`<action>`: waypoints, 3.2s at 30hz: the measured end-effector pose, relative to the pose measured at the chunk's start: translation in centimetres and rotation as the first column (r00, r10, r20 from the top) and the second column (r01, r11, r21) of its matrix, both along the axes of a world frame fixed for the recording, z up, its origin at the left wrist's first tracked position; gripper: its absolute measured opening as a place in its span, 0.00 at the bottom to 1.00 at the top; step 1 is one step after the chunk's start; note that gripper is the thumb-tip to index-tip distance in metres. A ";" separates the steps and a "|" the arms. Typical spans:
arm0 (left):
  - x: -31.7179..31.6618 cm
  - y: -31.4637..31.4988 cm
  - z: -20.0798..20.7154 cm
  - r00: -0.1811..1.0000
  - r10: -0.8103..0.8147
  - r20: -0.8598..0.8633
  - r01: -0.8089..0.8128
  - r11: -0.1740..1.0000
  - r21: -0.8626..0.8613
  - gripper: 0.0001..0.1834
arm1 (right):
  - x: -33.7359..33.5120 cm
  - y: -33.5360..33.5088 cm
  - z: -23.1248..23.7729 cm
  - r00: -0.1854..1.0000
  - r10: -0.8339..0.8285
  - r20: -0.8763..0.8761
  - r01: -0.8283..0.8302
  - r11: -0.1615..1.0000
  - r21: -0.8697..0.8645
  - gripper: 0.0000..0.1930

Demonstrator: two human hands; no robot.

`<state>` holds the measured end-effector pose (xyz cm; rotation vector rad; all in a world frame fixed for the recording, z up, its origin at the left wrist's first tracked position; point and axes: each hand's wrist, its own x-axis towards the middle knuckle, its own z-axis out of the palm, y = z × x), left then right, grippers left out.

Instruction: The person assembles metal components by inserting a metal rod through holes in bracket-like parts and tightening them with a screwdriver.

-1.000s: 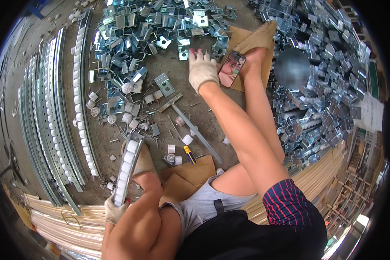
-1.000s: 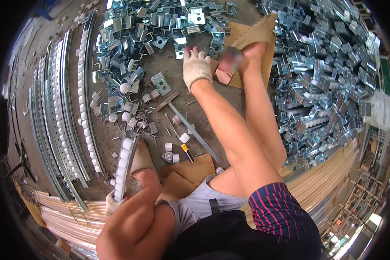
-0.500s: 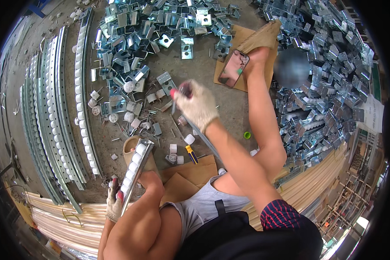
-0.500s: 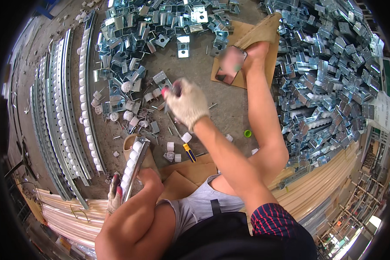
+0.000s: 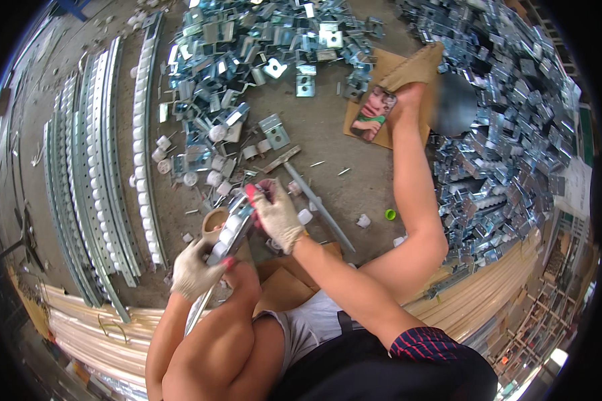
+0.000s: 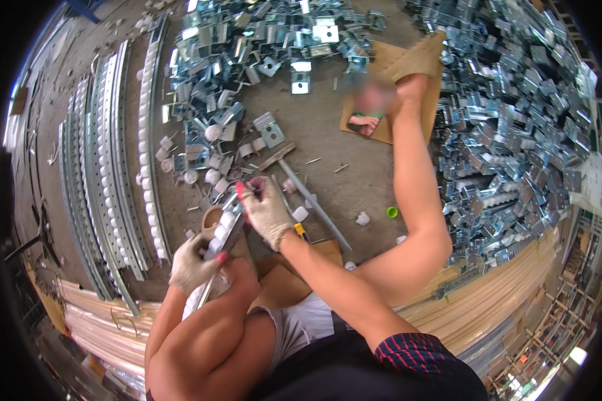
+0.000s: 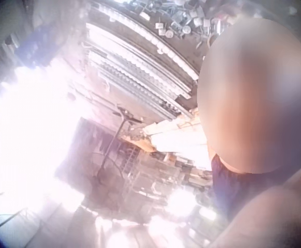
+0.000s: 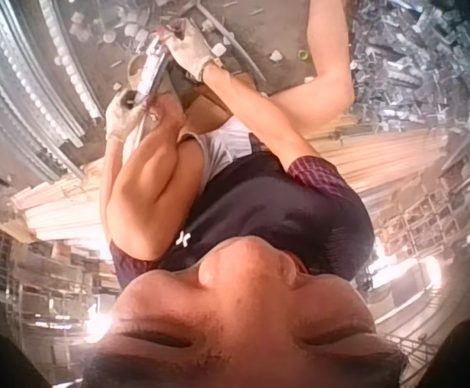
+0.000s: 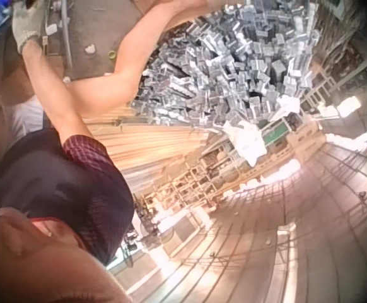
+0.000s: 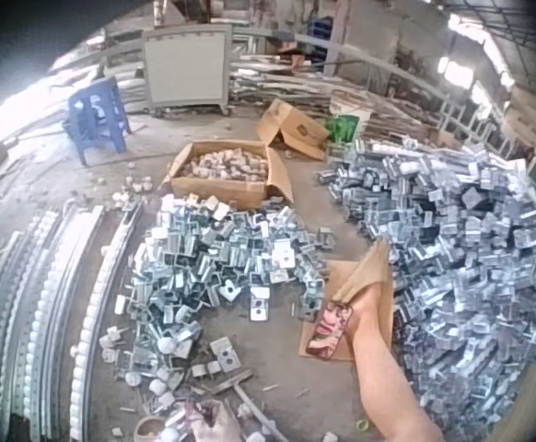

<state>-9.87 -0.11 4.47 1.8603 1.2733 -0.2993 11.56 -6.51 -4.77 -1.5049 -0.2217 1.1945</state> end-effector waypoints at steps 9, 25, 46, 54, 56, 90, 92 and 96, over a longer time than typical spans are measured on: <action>3.5 2.5 -5.6 0.984 -0.131 0.124 0.129 0.991 0.018 0.44 | 5.2 -1.7 0.1 0.908 0.278 -0.313 -0.281 0.959 0.037 0.14; 5.3 1.0 0.3 0.986 0.008 0.166 -0.018 0.998 0.056 0.38 | 8.0 -1.2 4.5 0.994 0.089 -0.061 -0.089 0.996 0.005 0.08; 7.7 -1.3 1.2 0.993 0.024 0.114 -0.027 0.999 0.029 0.27 | 6.3 -0.3 3.0 0.964 0.171 -0.206 -0.161 0.985 0.063 0.10; 8.1 -1.7 1.6 0.994 0.024 0.103 -0.023 1.000 -0.016 0.30 | 7.4 -0.2 2.3 0.941 0.187 -0.282 -0.198 0.980 -0.009 0.14; 7.9 -1.7 1.5 0.989 0.019 0.147 -0.019 1.000 -0.006 0.35 | 7.1 -0.1 2.3 0.951 0.172 -0.256 -0.185 0.982 -0.025 0.14; 7.6 -2.2 1.2 0.978 -0.014 0.208 0.023 0.999 -0.040 0.36 | 8.8 0.5 6.4 0.769 0.637 0.050 -0.636 0.771 -0.046 0.14; 7.7 -2.1 1.7 0.982 -0.026 0.186 0.033 0.999 -0.036 0.34 | 8.2 0.4 6.4 0.796 0.605 0.021 -0.604 0.796 -0.037 0.14; 7.8 -2.2 2.0 0.990 -0.020 0.137 0.028 0.998 -0.060 0.33 | 7.7 0.0 6.1 0.828 0.560 -0.023 -0.560 0.827 -0.049 0.15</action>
